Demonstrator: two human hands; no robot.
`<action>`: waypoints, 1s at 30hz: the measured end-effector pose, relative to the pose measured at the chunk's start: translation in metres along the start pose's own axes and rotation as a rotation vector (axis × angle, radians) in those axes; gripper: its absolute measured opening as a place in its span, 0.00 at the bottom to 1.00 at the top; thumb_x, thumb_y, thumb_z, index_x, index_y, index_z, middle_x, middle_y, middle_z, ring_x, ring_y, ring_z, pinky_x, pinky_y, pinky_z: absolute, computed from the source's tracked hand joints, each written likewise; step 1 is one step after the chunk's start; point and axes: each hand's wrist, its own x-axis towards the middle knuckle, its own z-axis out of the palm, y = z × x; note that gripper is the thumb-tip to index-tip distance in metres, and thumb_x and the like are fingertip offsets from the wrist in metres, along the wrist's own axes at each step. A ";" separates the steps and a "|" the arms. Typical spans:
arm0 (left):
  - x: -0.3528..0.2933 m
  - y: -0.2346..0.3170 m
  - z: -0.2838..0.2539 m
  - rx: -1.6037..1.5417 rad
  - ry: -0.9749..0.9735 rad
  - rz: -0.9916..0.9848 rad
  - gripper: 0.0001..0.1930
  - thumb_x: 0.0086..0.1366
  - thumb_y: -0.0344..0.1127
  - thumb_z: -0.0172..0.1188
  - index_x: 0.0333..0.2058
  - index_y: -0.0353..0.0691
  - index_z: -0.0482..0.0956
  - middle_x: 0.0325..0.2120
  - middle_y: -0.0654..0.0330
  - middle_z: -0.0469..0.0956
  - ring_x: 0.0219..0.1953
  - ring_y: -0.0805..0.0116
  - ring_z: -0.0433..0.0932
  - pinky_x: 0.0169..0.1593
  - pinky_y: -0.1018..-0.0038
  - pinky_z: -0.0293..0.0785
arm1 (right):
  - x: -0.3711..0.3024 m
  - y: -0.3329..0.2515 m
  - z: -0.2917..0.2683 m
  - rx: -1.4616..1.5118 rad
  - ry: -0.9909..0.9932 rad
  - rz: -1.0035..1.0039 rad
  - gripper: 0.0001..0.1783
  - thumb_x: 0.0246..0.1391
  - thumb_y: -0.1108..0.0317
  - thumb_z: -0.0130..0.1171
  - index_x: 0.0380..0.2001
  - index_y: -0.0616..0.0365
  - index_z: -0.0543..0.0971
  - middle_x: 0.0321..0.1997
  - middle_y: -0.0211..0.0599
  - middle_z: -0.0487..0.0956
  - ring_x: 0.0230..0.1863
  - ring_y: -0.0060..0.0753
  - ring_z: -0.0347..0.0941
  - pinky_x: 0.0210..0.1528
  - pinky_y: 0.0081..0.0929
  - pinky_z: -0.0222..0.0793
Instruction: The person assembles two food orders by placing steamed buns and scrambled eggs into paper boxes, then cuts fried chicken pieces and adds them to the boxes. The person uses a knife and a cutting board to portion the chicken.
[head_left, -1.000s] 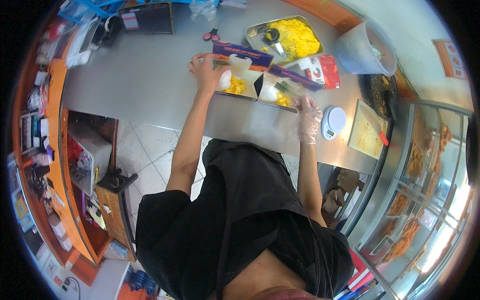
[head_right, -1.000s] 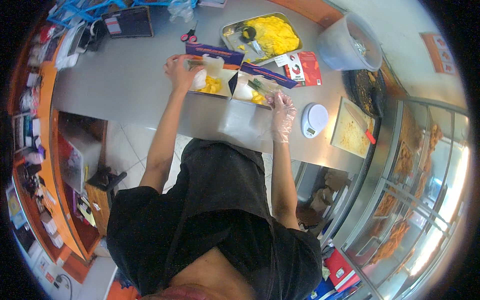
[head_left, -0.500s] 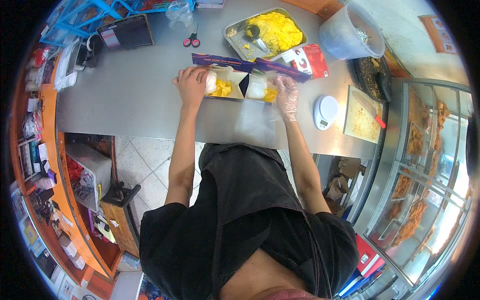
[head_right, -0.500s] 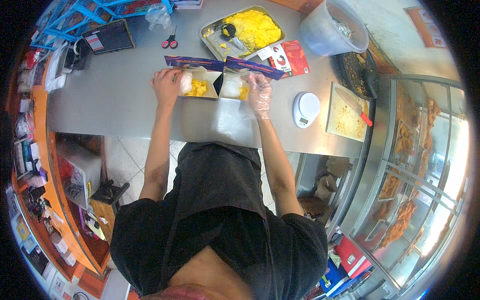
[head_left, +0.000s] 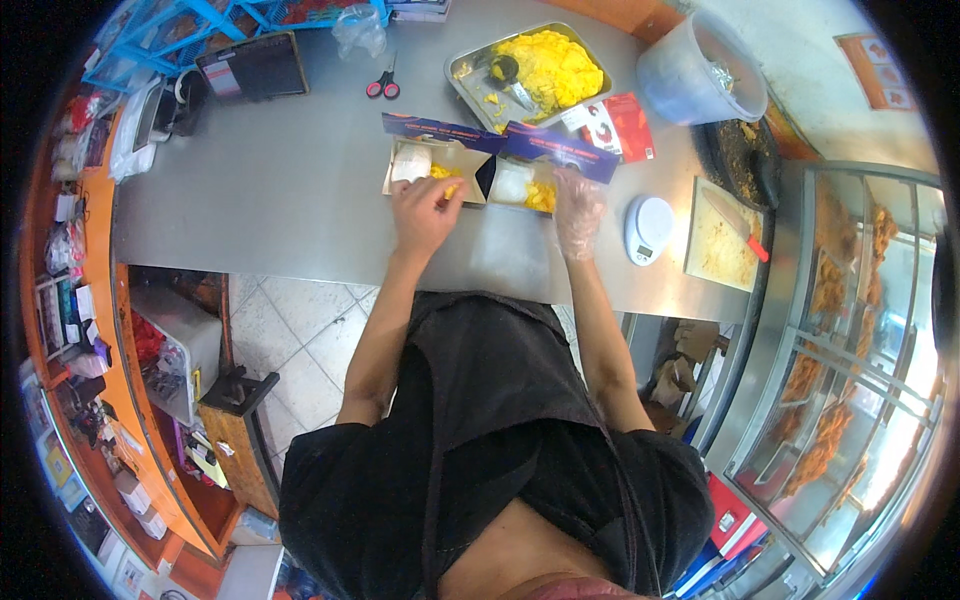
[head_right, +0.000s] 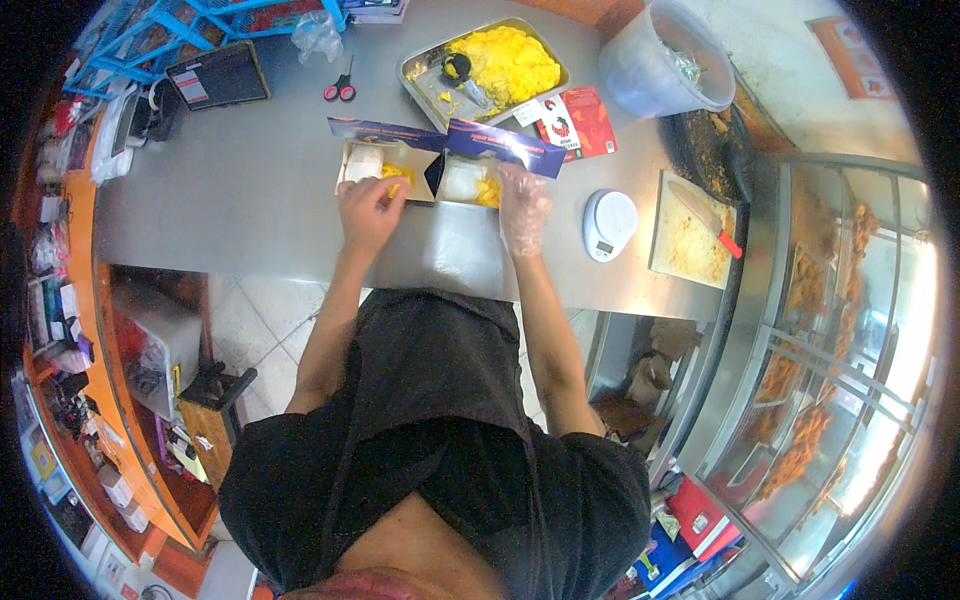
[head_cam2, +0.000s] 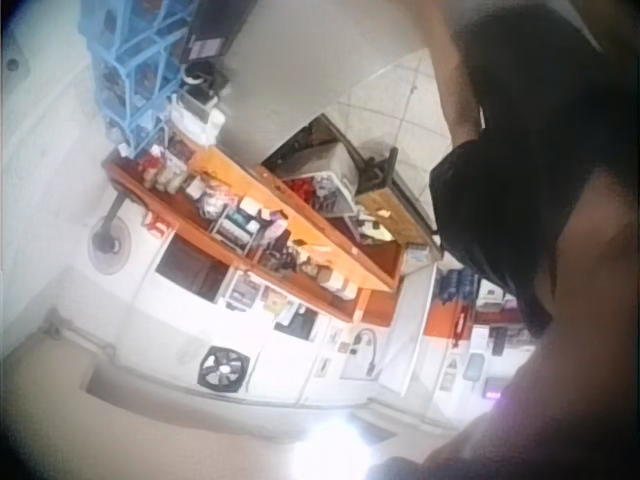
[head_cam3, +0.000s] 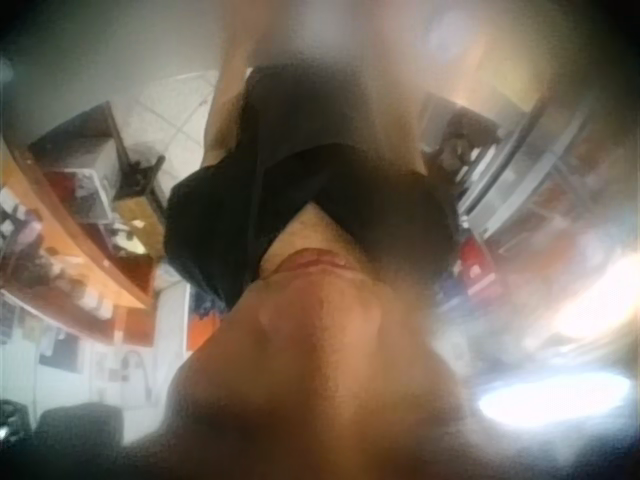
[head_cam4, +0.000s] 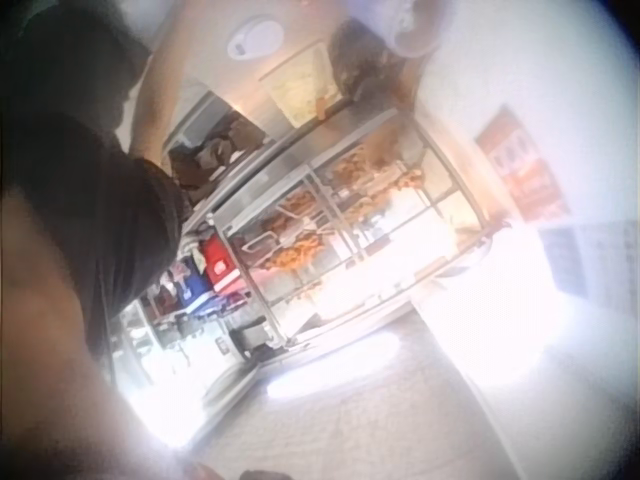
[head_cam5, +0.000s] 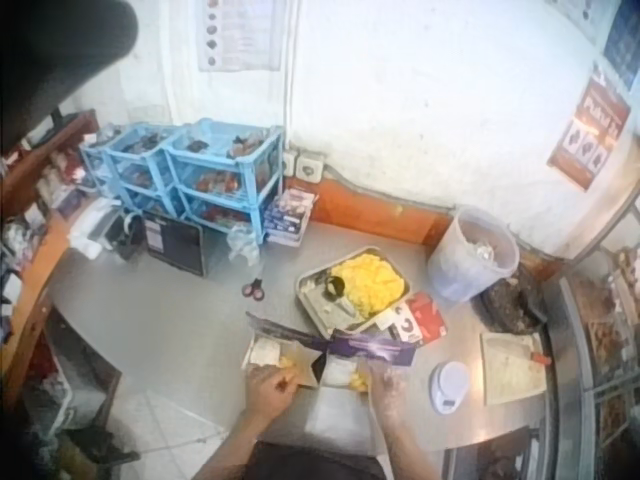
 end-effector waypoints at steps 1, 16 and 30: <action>-0.001 0.006 0.005 -0.033 -0.003 0.035 0.06 0.59 0.37 0.71 0.36 0.51 0.86 0.20 0.71 0.77 0.22 0.72 0.74 0.40 0.69 0.61 | -0.005 -0.002 -0.002 -0.089 0.074 -0.150 0.07 0.58 0.76 0.65 0.41 0.62 0.85 0.38 0.37 0.86 0.37 0.30 0.81 0.44 0.30 0.76; -0.046 -0.008 -0.003 0.048 0.048 0.042 0.11 0.58 0.35 0.72 0.41 0.48 0.87 0.33 0.66 0.83 0.35 0.66 0.80 0.45 0.65 0.68 | 0.176 -0.023 -0.040 0.543 0.130 0.371 0.11 0.69 0.66 0.57 0.43 0.63 0.83 0.33 0.33 0.83 0.31 0.20 0.76 0.37 0.19 0.73; -0.111 -0.119 -0.097 0.343 0.529 -0.612 0.19 0.64 0.35 0.67 0.52 0.37 0.78 0.48 0.48 0.76 0.51 0.50 0.74 0.55 0.56 0.70 | 0.382 -0.070 -0.038 0.164 0.007 -0.080 0.21 0.66 0.65 0.56 0.60 0.56 0.77 0.58 0.47 0.80 0.54 0.35 0.79 0.55 0.32 0.76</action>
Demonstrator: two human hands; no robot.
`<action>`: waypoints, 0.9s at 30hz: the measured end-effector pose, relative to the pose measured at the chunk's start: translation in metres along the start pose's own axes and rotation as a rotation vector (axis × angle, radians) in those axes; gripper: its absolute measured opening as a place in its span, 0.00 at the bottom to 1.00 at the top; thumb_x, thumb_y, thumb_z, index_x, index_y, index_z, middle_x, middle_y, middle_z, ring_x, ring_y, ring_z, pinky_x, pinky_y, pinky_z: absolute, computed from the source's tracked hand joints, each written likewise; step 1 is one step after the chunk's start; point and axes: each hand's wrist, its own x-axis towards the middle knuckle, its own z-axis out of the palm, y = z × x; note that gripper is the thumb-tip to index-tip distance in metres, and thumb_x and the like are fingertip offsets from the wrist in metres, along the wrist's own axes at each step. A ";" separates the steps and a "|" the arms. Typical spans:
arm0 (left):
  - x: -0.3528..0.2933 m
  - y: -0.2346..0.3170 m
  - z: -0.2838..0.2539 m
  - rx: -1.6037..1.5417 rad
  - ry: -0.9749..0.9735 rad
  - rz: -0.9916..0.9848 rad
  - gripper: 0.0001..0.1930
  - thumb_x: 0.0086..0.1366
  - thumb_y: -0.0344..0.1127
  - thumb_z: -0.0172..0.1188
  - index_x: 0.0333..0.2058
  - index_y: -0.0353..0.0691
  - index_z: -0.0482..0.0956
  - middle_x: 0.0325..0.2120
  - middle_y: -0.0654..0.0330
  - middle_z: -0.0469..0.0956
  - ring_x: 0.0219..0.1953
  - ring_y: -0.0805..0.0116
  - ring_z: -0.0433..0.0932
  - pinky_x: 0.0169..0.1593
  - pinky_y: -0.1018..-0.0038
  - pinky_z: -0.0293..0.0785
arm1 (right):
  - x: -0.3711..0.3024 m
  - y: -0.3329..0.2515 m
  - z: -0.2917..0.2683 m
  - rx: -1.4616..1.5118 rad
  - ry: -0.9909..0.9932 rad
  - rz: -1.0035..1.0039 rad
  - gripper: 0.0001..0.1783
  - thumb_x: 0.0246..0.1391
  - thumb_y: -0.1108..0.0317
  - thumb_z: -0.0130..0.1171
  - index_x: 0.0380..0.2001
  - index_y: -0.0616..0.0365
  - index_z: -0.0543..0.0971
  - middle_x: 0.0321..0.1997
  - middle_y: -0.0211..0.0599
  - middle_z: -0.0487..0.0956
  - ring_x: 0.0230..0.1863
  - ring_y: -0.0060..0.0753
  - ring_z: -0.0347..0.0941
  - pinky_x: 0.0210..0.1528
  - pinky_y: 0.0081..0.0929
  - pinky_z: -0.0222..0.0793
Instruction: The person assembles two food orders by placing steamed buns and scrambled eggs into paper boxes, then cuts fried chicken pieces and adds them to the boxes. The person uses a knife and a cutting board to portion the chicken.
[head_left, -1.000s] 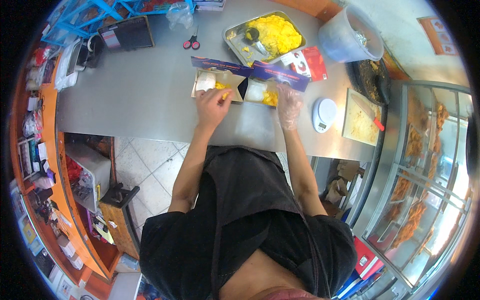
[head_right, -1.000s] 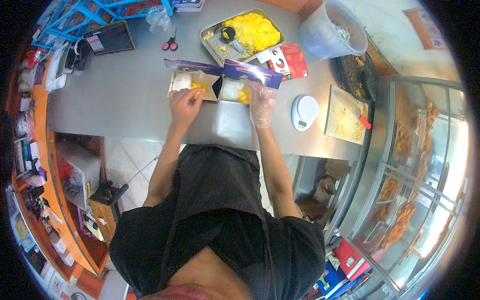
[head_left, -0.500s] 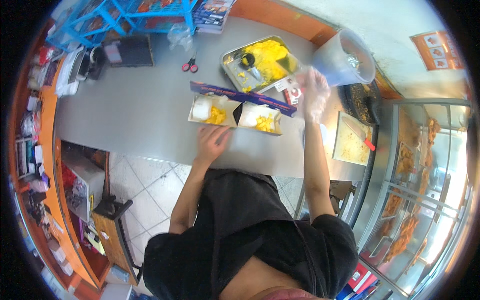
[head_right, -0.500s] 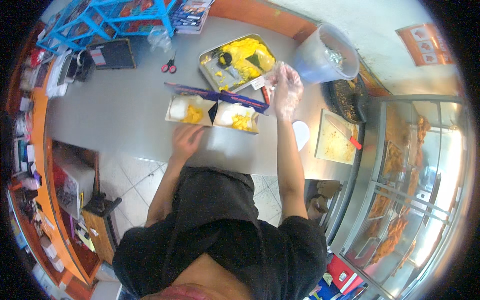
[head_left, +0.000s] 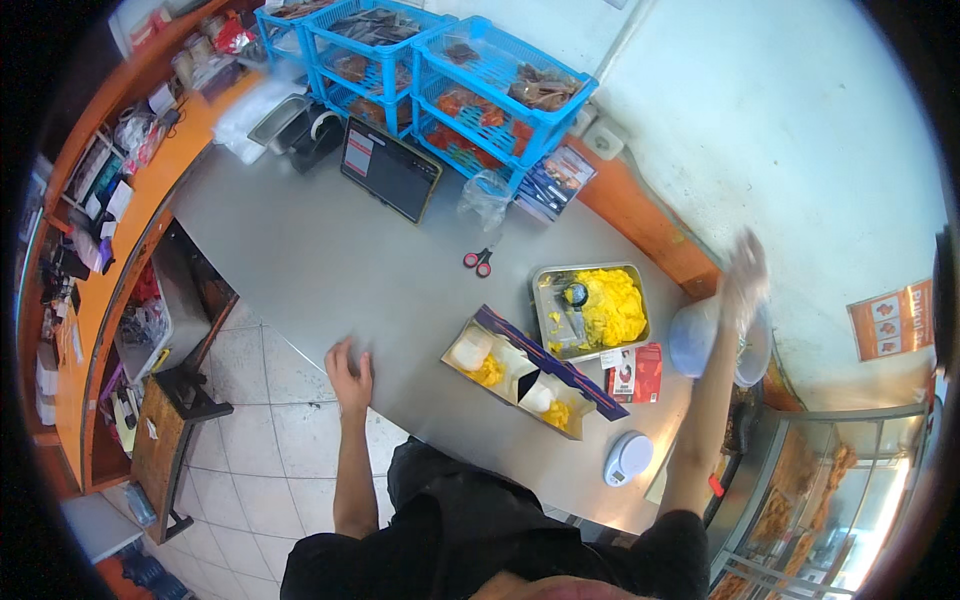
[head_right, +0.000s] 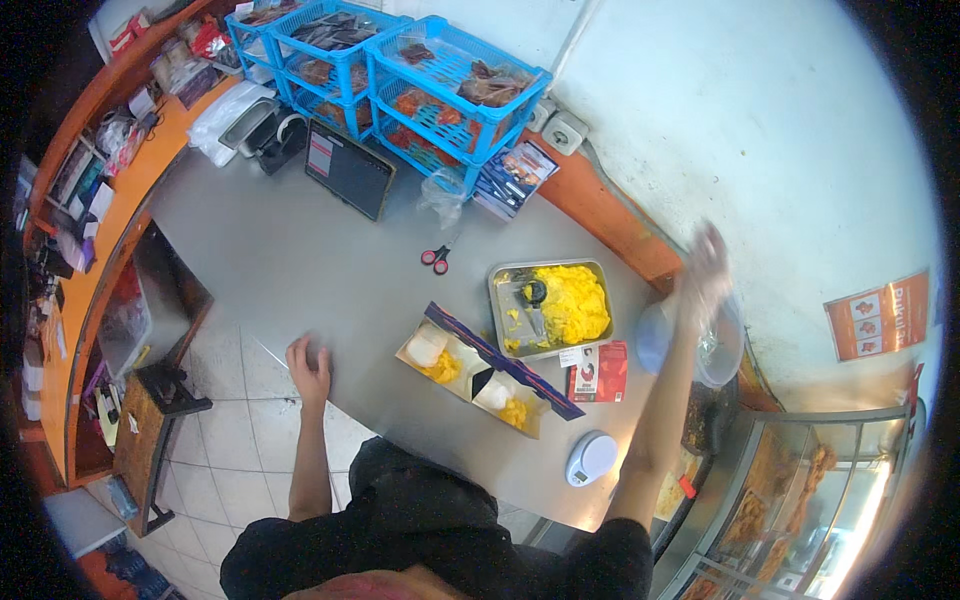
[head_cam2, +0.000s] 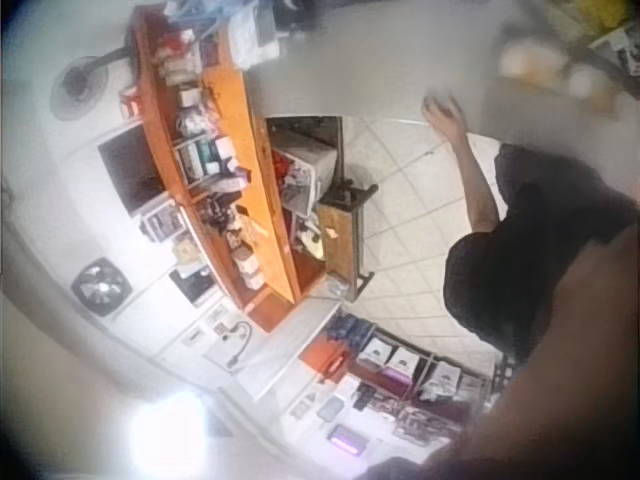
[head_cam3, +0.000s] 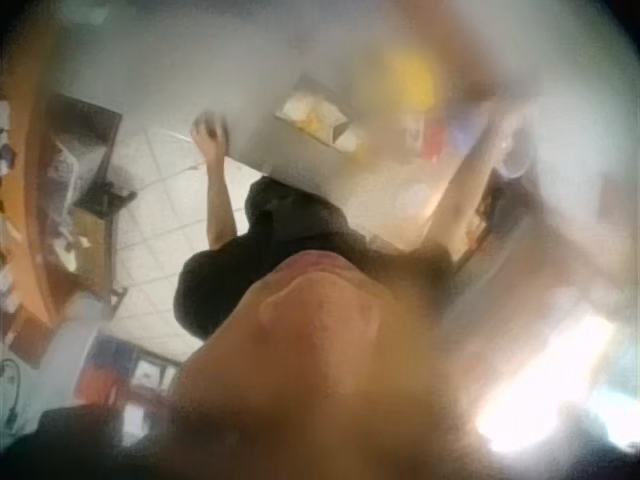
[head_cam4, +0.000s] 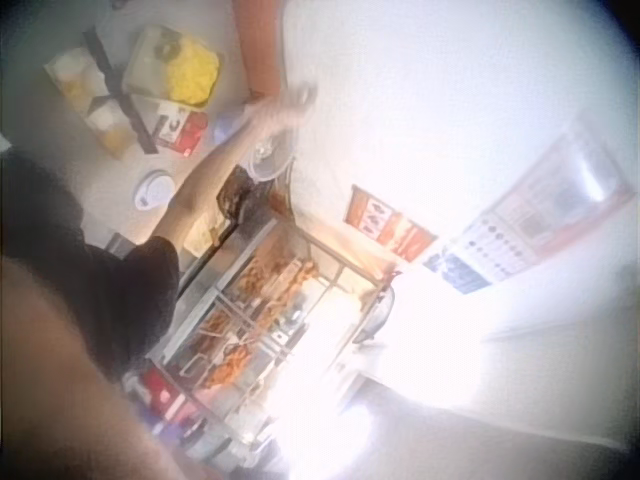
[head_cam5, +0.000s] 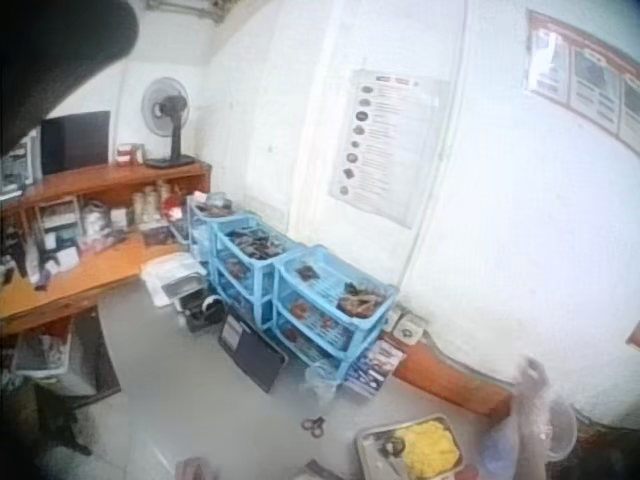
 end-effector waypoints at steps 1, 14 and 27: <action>0.004 -0.003 0.006 -0.056 0.028 -0.095 0.21 0.64 0.35 0.66 0.54 0.36 0.76 0.49 0.46 0.75 0.52 0.48 0.74 0.56 0.55 0.70 | 0.008 -0.039 0.042 0.337 -0.152 -0.082 0.21 0.68 0.62 0.55 0.60 0.55 0.78 0.58 0.46 0.81 0.58 0.31 0.78 0.54 0.31 0.76; 0.014 -0.007 0.011 0.125 0.017 -0.095 0.24 0.65 0.37 0.67 0.56 0.33 0.74 0.51 0.44 0.73 0.54 0.44 0.71 0.57 0.53 0.69 | 0.133 -0.206 0.348 -1.255 -0.730 -0.877 0.15 0.60 0.63 0.59 0.44 0.59 0.85 0.45 0.50 0.84 0.47 0.49 0.82 0.50 0.43 0.79; 0.013 -0.008 0.010 0.111 0.034 -0.089 0.20 0.64 0.33 0.67 0.52 0.34 0.76 0.49 0.46 0.75 0.53 0.44 0.72 0.56 0.53 0.70 | 0.125 -0.203 0.381 -0.916 -0.779 -0.750 0.20 0.66 0.54 0.54 0.44 0.58 0.85 0.45 0.54 0.84 0.48 0.57 0.81 0.53 0.46 0.75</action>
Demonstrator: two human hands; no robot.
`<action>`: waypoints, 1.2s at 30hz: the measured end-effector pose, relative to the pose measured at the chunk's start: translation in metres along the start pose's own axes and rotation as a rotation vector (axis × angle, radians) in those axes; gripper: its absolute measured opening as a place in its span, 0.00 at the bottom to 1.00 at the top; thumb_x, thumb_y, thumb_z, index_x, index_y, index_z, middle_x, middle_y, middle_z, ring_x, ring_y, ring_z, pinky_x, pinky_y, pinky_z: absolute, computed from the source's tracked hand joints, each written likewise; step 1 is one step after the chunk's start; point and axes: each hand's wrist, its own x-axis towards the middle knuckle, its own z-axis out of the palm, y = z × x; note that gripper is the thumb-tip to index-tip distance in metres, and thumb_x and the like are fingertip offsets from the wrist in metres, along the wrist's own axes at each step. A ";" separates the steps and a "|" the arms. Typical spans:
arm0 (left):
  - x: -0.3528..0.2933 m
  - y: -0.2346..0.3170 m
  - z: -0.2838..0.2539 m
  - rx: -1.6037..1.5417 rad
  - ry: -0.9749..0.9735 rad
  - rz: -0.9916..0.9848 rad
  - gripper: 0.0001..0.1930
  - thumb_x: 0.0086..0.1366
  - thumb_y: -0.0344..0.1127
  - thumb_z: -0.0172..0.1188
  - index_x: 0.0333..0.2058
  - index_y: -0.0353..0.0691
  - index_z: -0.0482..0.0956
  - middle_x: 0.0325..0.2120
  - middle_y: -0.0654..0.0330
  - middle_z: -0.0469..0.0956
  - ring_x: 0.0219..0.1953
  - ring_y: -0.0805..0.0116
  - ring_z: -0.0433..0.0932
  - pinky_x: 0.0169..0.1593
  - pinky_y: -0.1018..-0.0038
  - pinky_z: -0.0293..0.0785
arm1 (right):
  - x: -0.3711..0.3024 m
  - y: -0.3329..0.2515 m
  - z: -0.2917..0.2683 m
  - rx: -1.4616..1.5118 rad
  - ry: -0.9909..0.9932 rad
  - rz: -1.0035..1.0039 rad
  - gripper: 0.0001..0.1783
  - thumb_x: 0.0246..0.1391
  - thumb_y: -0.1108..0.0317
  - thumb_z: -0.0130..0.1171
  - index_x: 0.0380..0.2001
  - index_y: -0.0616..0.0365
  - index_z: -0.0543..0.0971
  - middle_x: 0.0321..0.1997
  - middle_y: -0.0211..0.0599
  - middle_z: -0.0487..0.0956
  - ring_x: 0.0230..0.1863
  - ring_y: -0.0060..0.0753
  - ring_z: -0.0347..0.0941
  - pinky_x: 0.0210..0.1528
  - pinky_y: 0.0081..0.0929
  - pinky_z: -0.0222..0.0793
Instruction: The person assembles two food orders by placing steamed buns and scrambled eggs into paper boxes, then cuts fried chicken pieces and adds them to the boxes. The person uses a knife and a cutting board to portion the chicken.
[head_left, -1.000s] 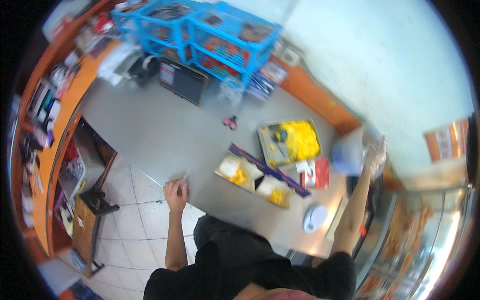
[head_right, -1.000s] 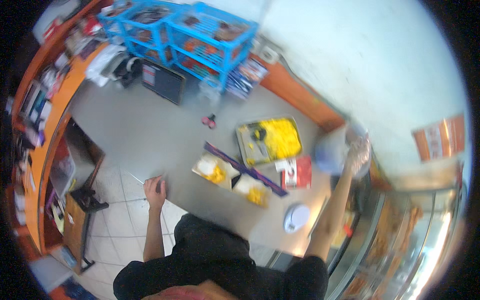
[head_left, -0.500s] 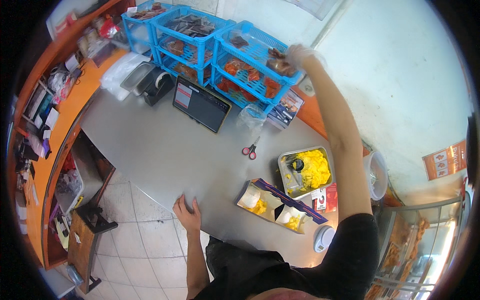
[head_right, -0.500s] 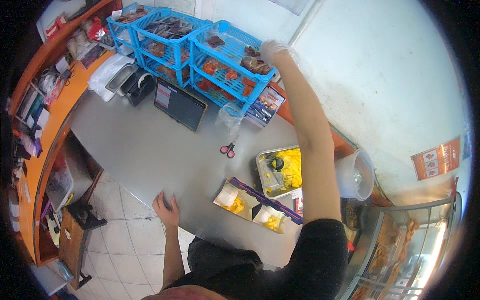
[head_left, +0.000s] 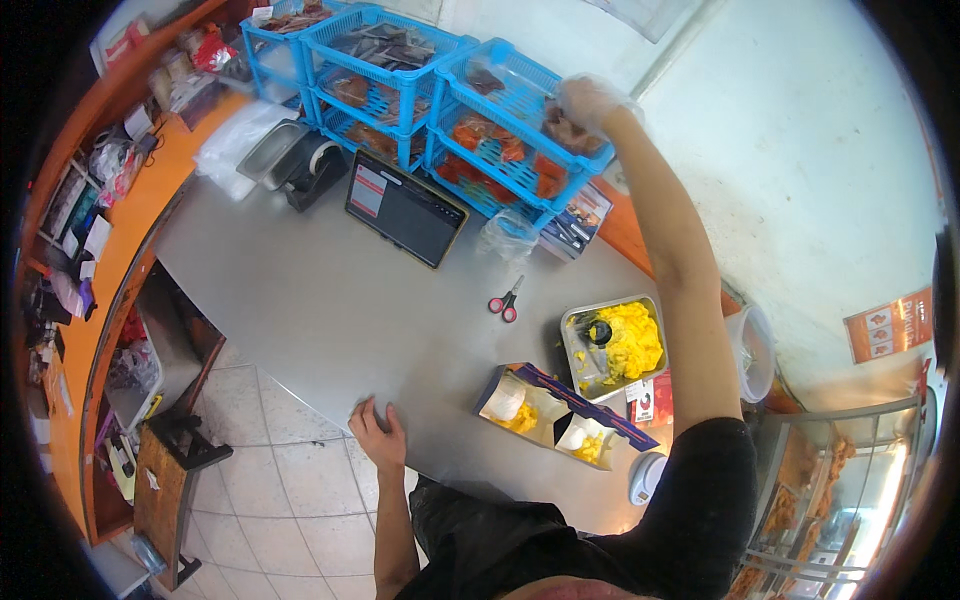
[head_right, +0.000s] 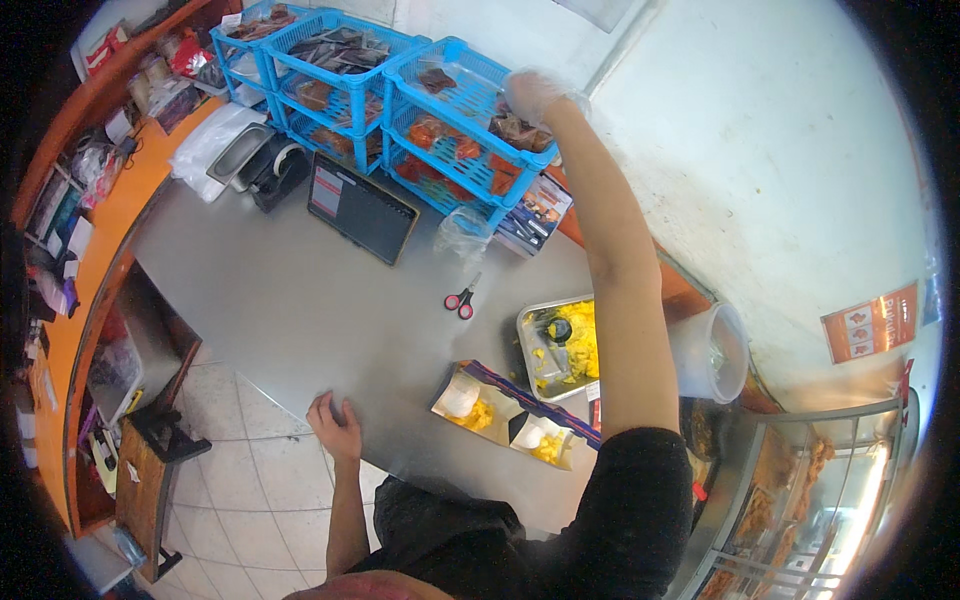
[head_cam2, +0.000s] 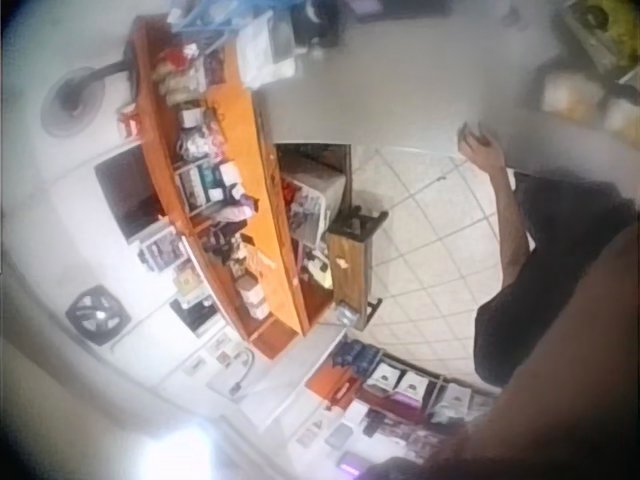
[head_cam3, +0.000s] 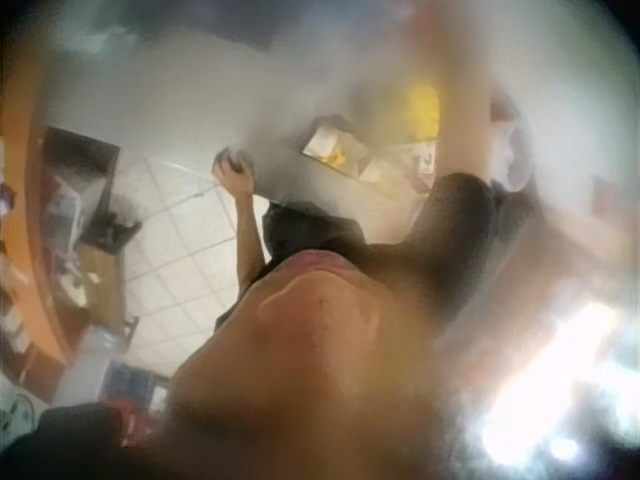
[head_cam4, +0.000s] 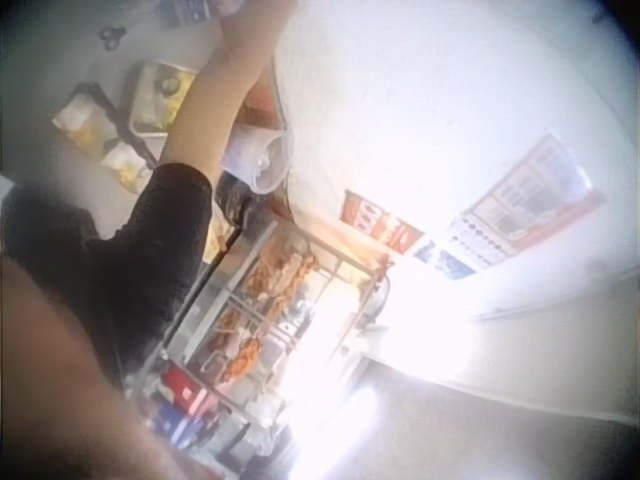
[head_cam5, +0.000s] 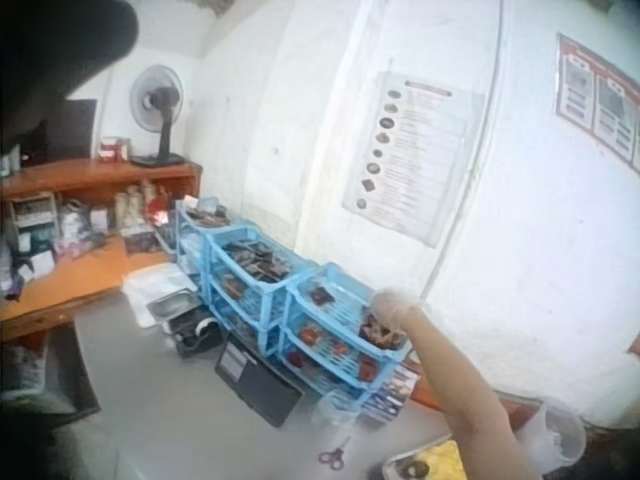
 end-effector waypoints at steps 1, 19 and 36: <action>0.000 0.000 -0.001 -0.006 -0.001 0.017 0.20 0.64 0.32 0.66 0.52 0.34 0.76 0.49 0.46 0.74 0.53 0.44 0.72 0.56 0.54 0.70 | 0.001 0.007 0.002 -0.018 0.052 0.022 0.20 0.66 0.55 0.54 0.44 0.58 0.85 0.46 0.54 0.84 0.49 0.57 0.81 0.53 0.46 0.75; 0.017 0.117 -0.029 -0.854 -0.192 -0.058 0.20 0.64 0.28 0.67 0.54 0.35 0.80 0.42 0.58 0.82 0.41 0.70 0.81 0.48 0.74 0.77 | -0.345 -0.069 -0.089 0.853 0.185 -0.212 0.13 0.69 0.64 0.56 0.49 0.61 0.80 0.46 0.36 0.83 0.49 0.29 0.78 0.55 0.30 0.72; -0.057 0.171 -0.028 -0.859 -1.652 -0.147 0.16 0.71 0.32 0.60 0.56 0.36 0.79 0.45 0.61 0.83 0.46 0.72 0.80 0.54 0.72 0.76 | -0.592 -0.235 0.109 1.438 0.227 0.725 0.04 0.69 0.74 0.53 0.43 0.63 0.75 0.36 0.38 0.78 0.37 0.26 0.76 0.42 0.29 0.74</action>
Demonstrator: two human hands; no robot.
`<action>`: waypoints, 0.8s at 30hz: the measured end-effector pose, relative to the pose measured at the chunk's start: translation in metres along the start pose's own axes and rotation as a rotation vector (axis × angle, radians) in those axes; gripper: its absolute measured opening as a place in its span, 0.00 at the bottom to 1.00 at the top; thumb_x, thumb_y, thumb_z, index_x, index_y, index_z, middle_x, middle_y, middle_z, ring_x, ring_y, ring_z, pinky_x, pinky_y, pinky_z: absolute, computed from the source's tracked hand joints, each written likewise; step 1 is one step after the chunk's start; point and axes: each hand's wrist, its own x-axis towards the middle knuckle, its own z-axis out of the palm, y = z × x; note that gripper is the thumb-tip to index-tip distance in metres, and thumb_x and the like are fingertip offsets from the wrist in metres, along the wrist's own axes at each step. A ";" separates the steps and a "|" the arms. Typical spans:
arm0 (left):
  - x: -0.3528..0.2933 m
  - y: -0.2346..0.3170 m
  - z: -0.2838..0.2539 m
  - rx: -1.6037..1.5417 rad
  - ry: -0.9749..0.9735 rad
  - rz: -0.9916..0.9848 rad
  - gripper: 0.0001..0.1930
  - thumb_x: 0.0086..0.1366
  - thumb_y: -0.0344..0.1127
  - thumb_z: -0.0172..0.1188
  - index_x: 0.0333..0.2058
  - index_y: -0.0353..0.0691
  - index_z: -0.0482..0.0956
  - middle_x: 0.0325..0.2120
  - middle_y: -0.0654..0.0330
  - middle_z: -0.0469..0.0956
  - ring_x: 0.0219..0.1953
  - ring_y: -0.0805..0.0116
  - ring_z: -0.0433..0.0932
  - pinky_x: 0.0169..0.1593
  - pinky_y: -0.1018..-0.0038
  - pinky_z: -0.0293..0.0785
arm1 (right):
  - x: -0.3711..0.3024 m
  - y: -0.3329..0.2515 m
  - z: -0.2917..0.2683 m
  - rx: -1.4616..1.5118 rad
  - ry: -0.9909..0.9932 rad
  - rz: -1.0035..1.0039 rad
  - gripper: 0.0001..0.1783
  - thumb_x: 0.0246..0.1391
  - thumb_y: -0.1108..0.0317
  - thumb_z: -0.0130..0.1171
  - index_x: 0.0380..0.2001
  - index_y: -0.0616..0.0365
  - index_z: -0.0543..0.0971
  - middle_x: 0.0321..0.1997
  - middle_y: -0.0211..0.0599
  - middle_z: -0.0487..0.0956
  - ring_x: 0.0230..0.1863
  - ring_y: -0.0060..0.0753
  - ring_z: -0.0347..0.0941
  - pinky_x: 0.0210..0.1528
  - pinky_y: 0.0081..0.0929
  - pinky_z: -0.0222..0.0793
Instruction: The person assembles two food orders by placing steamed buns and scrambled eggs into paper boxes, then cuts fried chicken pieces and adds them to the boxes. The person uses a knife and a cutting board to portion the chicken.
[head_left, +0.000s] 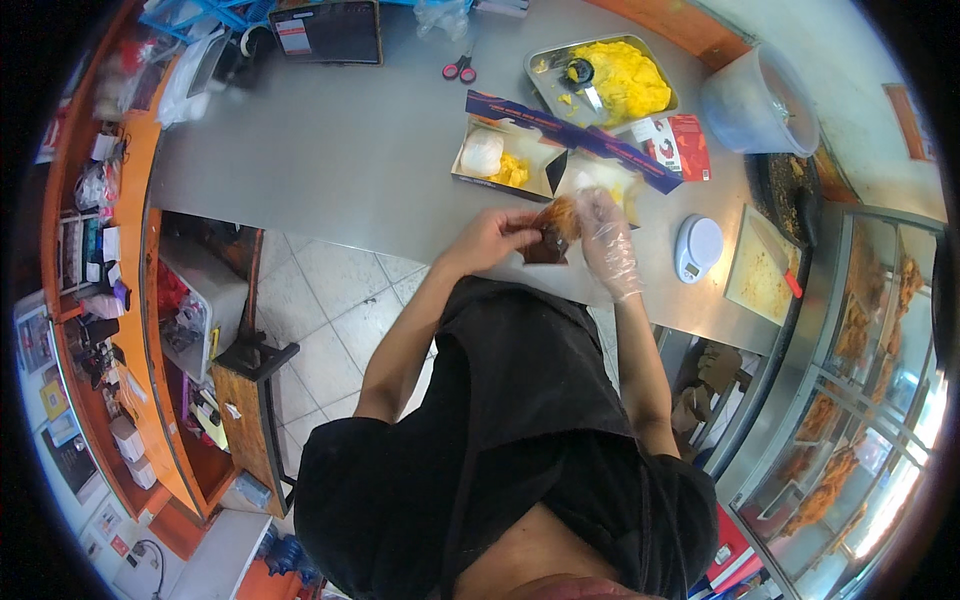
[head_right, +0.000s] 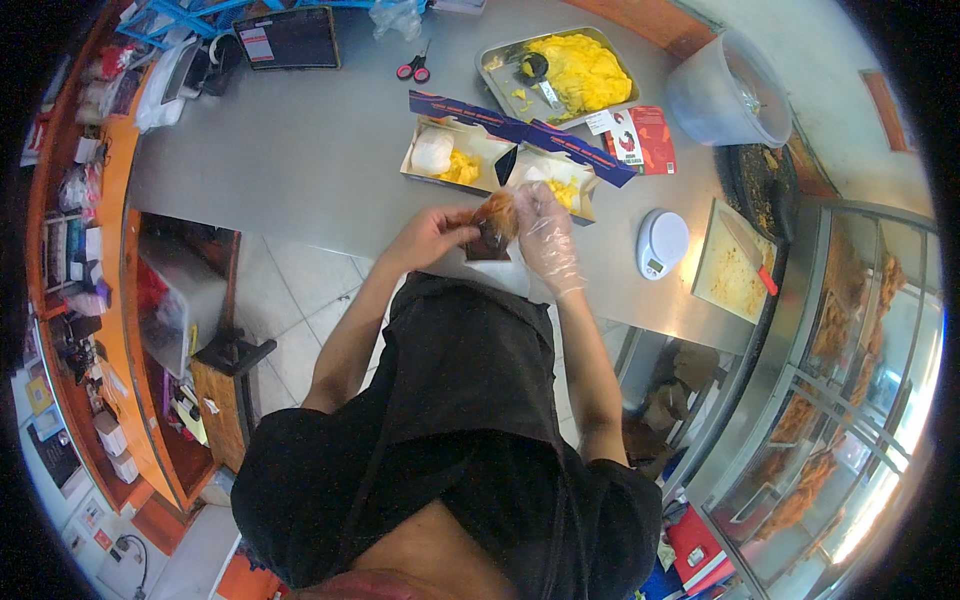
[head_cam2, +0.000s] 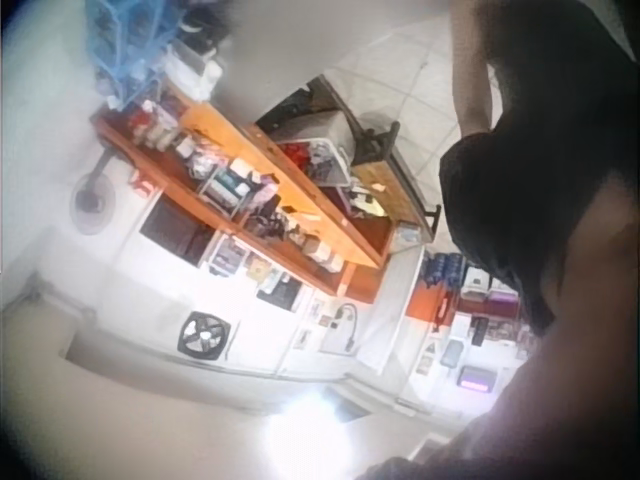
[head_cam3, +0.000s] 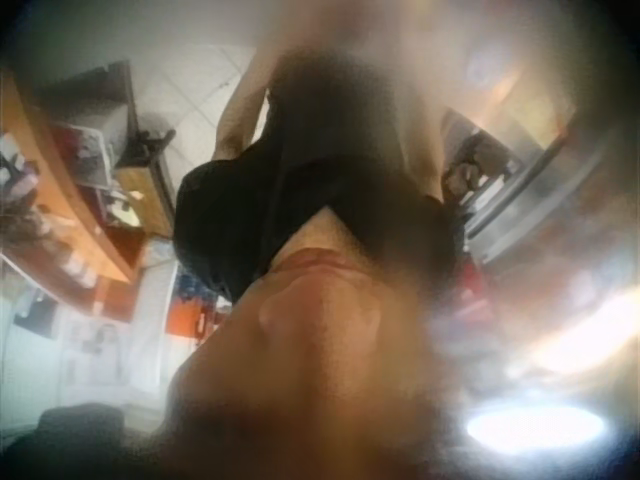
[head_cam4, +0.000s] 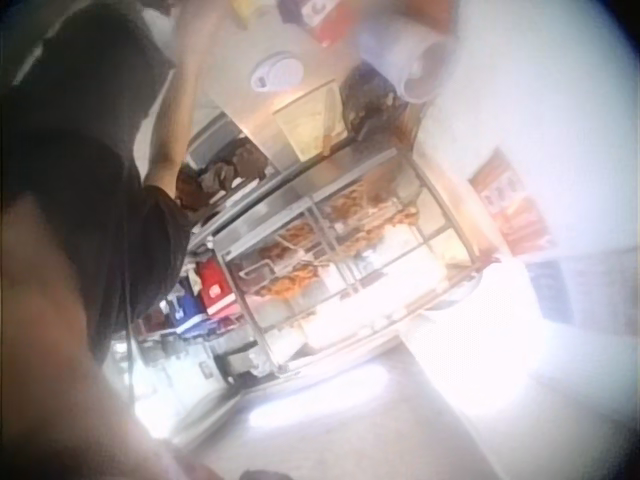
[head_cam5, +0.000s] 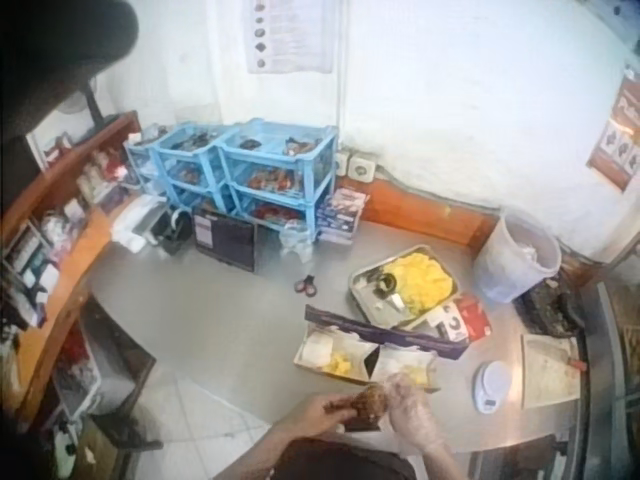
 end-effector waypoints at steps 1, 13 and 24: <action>0.009 0.007 -0.006 0.042 0.034 -0.053 0.15 0.71 0.32 0.61 0.54 0.36 0.80 0.42 0.61 0.84 0.45 0.72 0.80 0.53 0.72 0.75 | 0.005 -0.001 -0.001 -0.066 0.043 -0.012 0.04 0.69 0.75 0.52 0.43 0.63 0.75 0.37 0.37 0.78 0.37 0.26 0.76 0.41 0.28 0.75; 0.058 0.041 -0.063 0.308 0.446 0.218 0.07 0.69 0.32 0.61 0.41 0.35 0.80 0.34 0.58 0.85 0.36 0.68 0.83 0.42 0.73 0.78 | 0.039 -0.019 -0.022 0.314 0.178 -0.014 0.07 0.73 0.73 0.45 0.48 0.65 0.71 0.46 0.39 0.78 0.42 0.24 0.78 0.39 0.25 0.84; 0.088 0.003 -0.099 0.865 0.729 0.609 0.06 0.72 0.31 0.57 0.43 0.36 0.79 0.36 0.50 0.85 0.40 0.59 0.85 0.45 0.66 0.79 | 0.014 0.016 -0.043 0.171 0.301 0.110 0.06 0.72 0.71 0.48 0.45 0.63 0.71 0.43 0.39 0.79 0.40 0.24 0.79 0.37 0.26 0.83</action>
